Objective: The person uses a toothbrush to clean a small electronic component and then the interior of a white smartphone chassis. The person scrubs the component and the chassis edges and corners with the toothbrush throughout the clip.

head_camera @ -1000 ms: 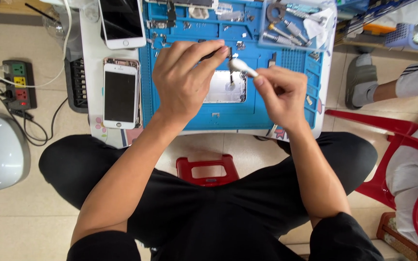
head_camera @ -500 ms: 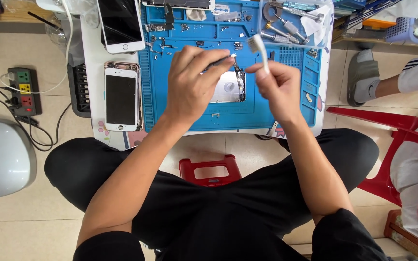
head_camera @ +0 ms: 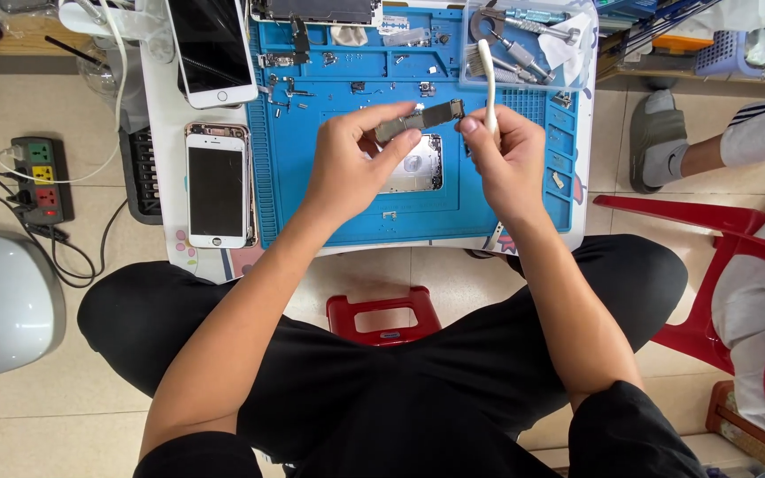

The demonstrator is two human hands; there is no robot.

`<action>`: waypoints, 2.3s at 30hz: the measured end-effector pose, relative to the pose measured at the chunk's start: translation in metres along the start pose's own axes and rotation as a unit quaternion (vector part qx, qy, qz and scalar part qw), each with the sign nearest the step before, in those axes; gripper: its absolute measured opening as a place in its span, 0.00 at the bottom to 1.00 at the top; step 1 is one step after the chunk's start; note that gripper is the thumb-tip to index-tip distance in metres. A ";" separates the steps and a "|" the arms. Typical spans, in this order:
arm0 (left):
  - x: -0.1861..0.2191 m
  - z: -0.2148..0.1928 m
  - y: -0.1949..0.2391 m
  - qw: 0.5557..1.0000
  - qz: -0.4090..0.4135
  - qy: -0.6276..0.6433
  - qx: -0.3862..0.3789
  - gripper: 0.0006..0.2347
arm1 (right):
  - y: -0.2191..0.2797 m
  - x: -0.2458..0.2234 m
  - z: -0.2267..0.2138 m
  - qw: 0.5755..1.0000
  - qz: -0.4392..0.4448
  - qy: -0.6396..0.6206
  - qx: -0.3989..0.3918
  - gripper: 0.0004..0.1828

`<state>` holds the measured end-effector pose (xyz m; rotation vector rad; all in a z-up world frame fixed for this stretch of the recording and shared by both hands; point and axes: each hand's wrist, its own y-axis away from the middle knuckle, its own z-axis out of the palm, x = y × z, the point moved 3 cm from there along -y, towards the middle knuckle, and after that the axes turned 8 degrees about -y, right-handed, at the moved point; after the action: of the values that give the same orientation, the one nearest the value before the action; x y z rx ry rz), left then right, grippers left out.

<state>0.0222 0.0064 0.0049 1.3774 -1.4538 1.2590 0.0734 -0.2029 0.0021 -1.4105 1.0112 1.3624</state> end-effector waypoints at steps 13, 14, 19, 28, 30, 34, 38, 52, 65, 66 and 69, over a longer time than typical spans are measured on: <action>0.014 0.008 0.002 0.974 -0.090 0.138 -0.153 0.13 | 0.003 0.000 0.004 0.996 -0.033 0.061 -0.051 0.03; 0.010 0.009 0.002 0.972 -0.093 0.147 -0.157 0.15 | 0.003 -0.006 0.006 0.994 -0.060 0.087 -0.040 0.04; 0.000 0.012 -0.002 0.968 -0.081 0.213 -0.106 0.18 | 0.012 -0.026 0.013 0.969 -0.147 0.196 -0.025 0.14; -0.008 0.014 -0.002 0.972 -0.103 0.197 -0.082 0.17 | 0.019 -0.029 0.026 0.928 -0.154 0.338 -0.002 0.05; -0.007 0.014 -0.001 0.969 -0.114 0.204 -0.085 0.16 | 0.020 -0.026 0.027 0.932 -0.147 0.332 -0.016 0.06; -0.004 0.014 -0.001 0.973 -0.104 0.198 -0.062 0.16 | 0.016 -0.026 0.026 0.928 -0.137 0.347 0.011 0.06; 0.001 0.010 -0.002 0.969 -0.118 0.212 -0.051 0.14 | 0.016 -0.019 0.027 0.942 -0.135 0.304 -0.045 0.04; -0.022 0.009 0.000 0.980 -0.101 0.155 0.077 0.16 | 0.011 -0.014 0.028 0.935 -0.164 0.308 -0.059 0.04; -0.005 0.005 -0.003 0.975 -0.080 0.202 0.052 0.15 | 0.013 -0.014 0.024 0.939 -0.204 0.275 -0.023 0.01; -0.004 0.004 -0.002 0.977 -0.079 0.185 0.067 0.15 | 0.013 -0.013 0.024 0.944 -0.195 0.266 -0.034 0.01; -0.023 0.010 -0.002 0.977 -0.089 0.166 0.100 0.14 | 0.013 -0.013 0.024 0.944 -0.198 0.262 -0.031 0.01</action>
<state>0.0281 0.0024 -0.0188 1.3154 -0.9764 1.4653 0.0534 -0.1835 0.0147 -1.9585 0.9417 0.7410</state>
